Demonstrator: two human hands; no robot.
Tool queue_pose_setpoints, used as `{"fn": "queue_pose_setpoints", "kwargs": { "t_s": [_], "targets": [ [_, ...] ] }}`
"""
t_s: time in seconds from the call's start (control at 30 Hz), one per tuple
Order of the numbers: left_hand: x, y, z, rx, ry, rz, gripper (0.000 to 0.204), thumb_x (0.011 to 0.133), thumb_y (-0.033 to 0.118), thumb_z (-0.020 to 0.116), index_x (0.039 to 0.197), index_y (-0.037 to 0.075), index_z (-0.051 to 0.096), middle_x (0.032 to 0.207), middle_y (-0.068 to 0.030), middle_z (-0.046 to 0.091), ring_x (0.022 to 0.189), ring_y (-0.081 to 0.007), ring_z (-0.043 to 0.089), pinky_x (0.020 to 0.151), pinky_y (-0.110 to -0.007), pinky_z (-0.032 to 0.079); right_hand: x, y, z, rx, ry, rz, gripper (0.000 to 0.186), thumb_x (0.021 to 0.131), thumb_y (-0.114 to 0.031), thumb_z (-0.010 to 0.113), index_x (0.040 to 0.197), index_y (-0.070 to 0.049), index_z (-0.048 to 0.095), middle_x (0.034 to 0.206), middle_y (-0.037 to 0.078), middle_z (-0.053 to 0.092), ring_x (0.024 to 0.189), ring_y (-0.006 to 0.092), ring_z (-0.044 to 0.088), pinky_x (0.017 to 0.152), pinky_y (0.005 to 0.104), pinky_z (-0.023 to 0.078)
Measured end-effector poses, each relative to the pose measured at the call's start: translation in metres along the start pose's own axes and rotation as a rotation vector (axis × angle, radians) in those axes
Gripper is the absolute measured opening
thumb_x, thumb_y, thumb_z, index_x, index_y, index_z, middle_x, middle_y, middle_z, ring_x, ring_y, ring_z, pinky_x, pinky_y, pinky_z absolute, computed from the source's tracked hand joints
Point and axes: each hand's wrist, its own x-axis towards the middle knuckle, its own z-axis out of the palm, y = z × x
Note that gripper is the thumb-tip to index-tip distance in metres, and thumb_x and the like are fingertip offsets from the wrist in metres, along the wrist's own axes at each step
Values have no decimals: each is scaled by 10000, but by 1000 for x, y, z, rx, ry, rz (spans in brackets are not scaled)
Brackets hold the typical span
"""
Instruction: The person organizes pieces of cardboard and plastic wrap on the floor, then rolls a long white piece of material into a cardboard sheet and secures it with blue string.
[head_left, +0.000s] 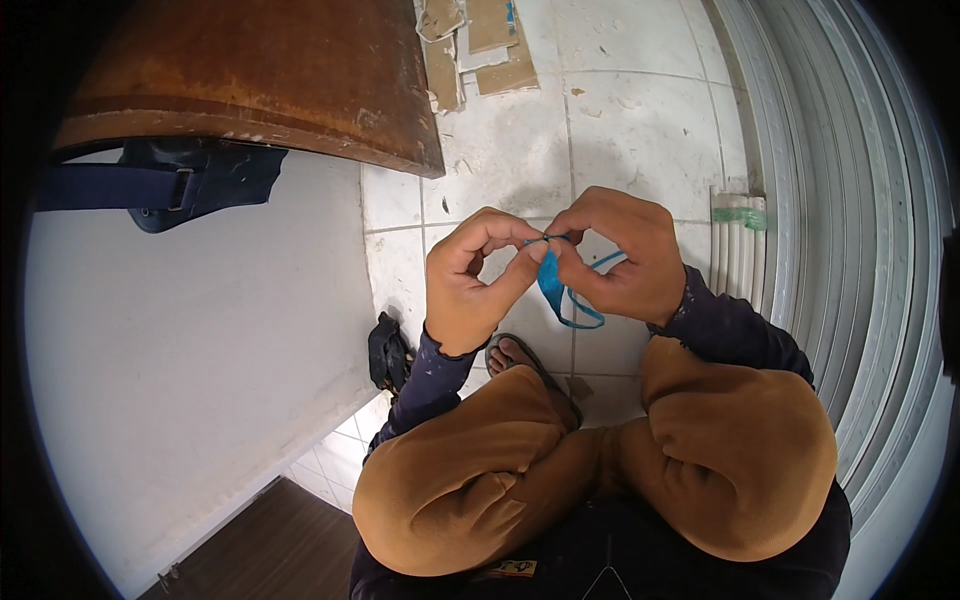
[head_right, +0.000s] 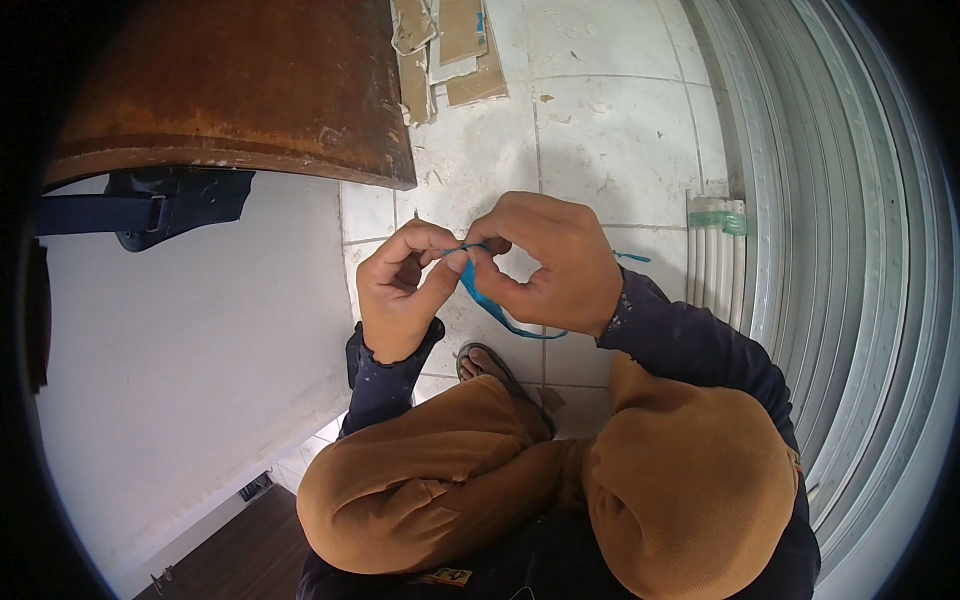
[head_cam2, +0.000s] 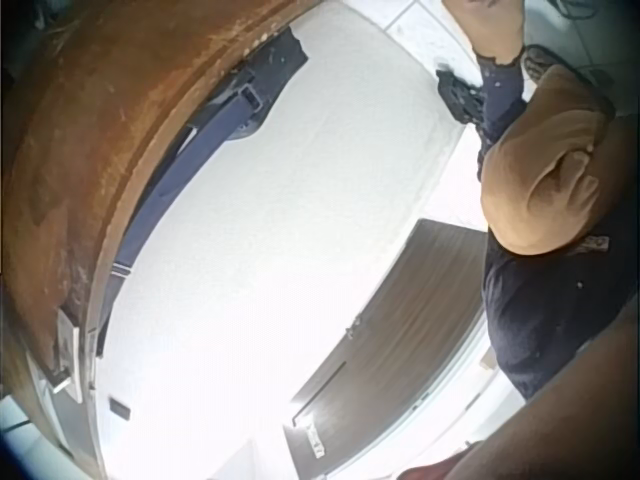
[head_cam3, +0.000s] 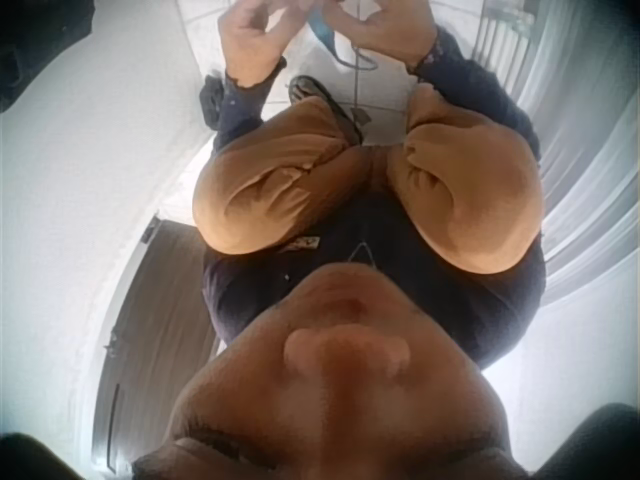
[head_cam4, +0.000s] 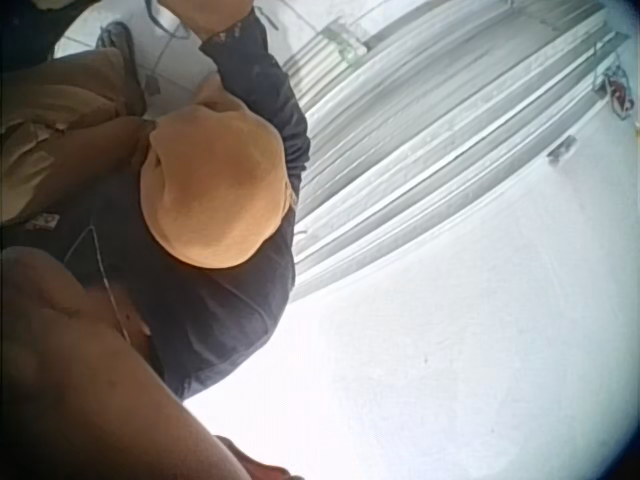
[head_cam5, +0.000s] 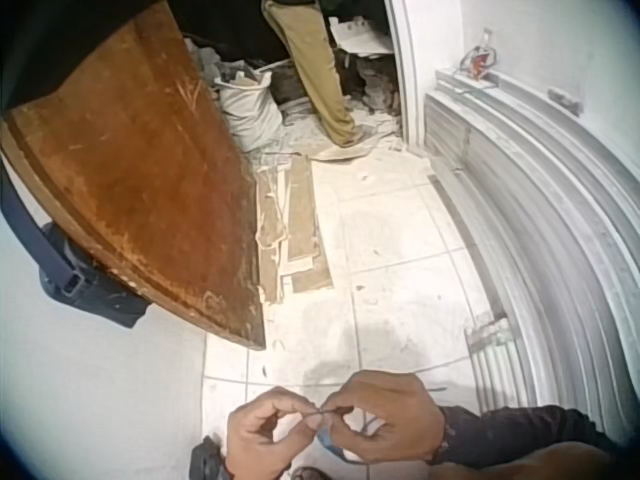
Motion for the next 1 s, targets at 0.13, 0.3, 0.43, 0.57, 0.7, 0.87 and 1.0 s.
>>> {"fn": "queue_pose_setpoints", "kwargs": {
  "t_s": [0.13,0.3,0.43,0.57,0.7,0.87,1.0],
  "targets": [
    [0,1,1,-16,0,-7,132,921,-57,725,1044,-28,687,977,-61,685,914,-106,589,850,-261,462,1,0,-1,5,4,-15,140,783,15,736,905,-27,680,771,90,657,681,202,688,607,306,534],
    [-1,0,0,-40,-14,-14,136,920,-66,719,1047,-31,684,982,-65,682,926,-110,595,856,-264,466,0,-1,1,5,12,-13,144,772,23,737,890,-33,677,763,77,649,660,190,671,594,301,522],
    [-1,-2,-1,-51,-16,-9,141,916,-70,721,1044,-26,684,999,-75,686,955,-128,644,885,-273,500,0,-1,2,20,14,-6,140,770,25,735,882,-38,679,758,74,646,649,187,663,589,301,518],
    [0,-3,-5,-4,-33,23,131,906,-58,737,1020,-12,693,1004,-79,691,954,-138,673,886,-273,516,1,-2,2,18,16,-23,146,758,32,736,872,-41,679,753,74,643,644,189,660,581,300,515],
    [0,-5,-3,-22,-30,33,143,890,-63,744,1013,-8,696,1007,-82,692,949,-140,663,873,-274,506,0,-1,2,3,27,-52,157,748,35,742,868,-44,679,746,72,640,636,187,648,573,301,509],
    [0,-6,-3,-15,-27,71,162,877,-72,749,1020,-10,704,1018,-93,692,959,-152,659,862,-278,506,0,-3,2,5,37,-65,165,742,35,750,867,-41,676,746,73,642,629,183,634,571,298,501],
    [0,-7,3,-24,-11,81,157,879,-72,749,1019,-15,706,1035,-103,690,968,-160,657,867,-279,506,-2,-1,4,51,61,-30,155,754,30,755,868,-34,672,750,79,642,636,163,631,588,283,498]
  ]
}}
